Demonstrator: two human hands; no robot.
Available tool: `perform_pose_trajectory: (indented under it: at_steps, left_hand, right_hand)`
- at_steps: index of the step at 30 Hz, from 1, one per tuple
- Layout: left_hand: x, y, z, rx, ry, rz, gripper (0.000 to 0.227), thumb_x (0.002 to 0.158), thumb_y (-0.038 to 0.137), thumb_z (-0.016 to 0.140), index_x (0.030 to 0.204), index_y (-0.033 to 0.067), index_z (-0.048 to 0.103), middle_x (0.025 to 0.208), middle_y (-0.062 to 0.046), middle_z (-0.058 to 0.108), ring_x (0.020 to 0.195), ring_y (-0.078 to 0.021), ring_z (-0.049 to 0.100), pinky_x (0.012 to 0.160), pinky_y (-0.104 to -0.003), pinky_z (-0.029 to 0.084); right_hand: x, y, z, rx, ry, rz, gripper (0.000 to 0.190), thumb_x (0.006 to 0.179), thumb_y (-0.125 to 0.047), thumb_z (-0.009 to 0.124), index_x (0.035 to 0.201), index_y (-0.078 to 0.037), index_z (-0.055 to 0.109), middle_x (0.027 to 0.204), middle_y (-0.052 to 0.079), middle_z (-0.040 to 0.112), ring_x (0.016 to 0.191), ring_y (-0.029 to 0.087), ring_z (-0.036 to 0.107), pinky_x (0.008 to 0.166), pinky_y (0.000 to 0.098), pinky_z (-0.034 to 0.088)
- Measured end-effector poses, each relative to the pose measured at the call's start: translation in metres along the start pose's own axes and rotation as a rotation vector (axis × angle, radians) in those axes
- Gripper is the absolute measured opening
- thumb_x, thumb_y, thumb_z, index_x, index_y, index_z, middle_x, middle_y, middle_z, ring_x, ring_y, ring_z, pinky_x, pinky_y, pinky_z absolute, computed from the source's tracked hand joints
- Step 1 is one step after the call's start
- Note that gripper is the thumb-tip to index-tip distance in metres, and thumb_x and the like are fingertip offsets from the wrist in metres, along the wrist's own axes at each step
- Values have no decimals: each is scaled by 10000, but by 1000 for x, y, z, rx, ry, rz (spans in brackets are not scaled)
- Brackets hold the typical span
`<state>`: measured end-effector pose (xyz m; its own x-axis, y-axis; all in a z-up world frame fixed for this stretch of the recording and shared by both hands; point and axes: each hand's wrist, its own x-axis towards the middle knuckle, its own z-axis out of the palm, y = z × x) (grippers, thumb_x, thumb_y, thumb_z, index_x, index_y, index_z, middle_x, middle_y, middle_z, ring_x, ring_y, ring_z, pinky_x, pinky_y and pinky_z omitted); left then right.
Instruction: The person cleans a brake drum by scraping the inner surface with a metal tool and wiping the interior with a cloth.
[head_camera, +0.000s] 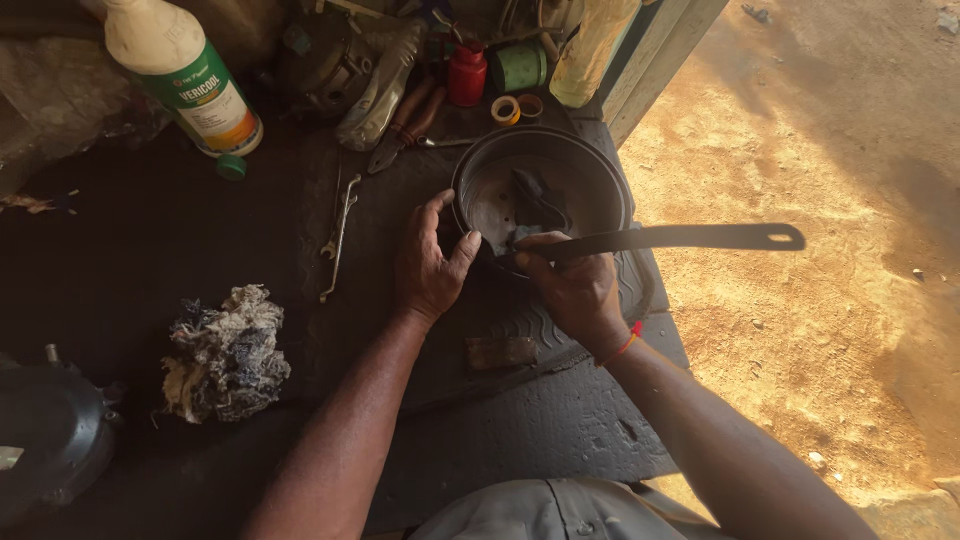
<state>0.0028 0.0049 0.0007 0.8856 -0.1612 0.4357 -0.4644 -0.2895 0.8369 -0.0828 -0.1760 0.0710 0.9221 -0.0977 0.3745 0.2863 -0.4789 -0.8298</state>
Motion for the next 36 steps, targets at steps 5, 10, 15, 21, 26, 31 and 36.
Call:
perform_pose_trajectory:
  at_steps: [5,10,15,21,26,31,36]
  left_hand:
    - [1,2,1,-7,4,-43,708,932,471,715,1468,63,495,1373,-146,582,1283,-291,602,1022,-416,538]
    - [1,5,0,-38,-16,-112,747,865,452,735,1456,67,489,1378,-142,571,1248,-281,608,931,-391,567]
    - [2,6,-2,30,17,13,719,910,397,755,1486,50,499,1423,-159,572,1297,-302,583,1016,-411,508]
    - [3,13,-6,-77,-40,-171,722,852,431,690,1452,79,496,1402,-125,581,1252,-281,612,957,-394,539]
    - [1,0,-1,-1,0,-49,674,919,415,686,1465,67,497,1420,-159,575,1348,-329,563,1103,-439,472]
    - [1,-1,-1,11,6,-53,672,913,417,676,1462,70,504,1425,-168,580,1347,-336,563,1111,-449,463]
    - [0,-1,0,-130,-12,-152,720,856,420,665,1452,58,485,1413,-164,571,1276,-317,604,989,-420,539]
  right_hand:
    - [4,-9,6,-135,19,67,142,899,-124,757,1027,-67,779,842,64,783,769,100,739,678,268,568]
    - [9,-13,12,-164,-24,-8,143,896,-131,778,1021,-62,776,857,76,784,758,109,730,678,276,562]
    - [10,-13,6,133,86,86,162,935,-131,758,1081,-60,760,898,58,778,778,96,692,692,261,554]
    - [8,-14,15,-61,52,-3,151,926,-127,770,1054,-46,776,898,63,783,825,104,726,737,262,566]
    - [8,-23,17,-76,-11,70,149,915,-128,756,1046,-66,786,898,56,797,815,122,752,731,269,581]
    - [10,-51,2,-318,-167,29,179,862,-189,775,1006,-84,785,902,105,780,809,211,776,708,321,591]
    - [15,-57,-4,-400,-229,-94,201,906,-178,707,1080,-92,759,939,120,782,851,269,774,728,363,600]
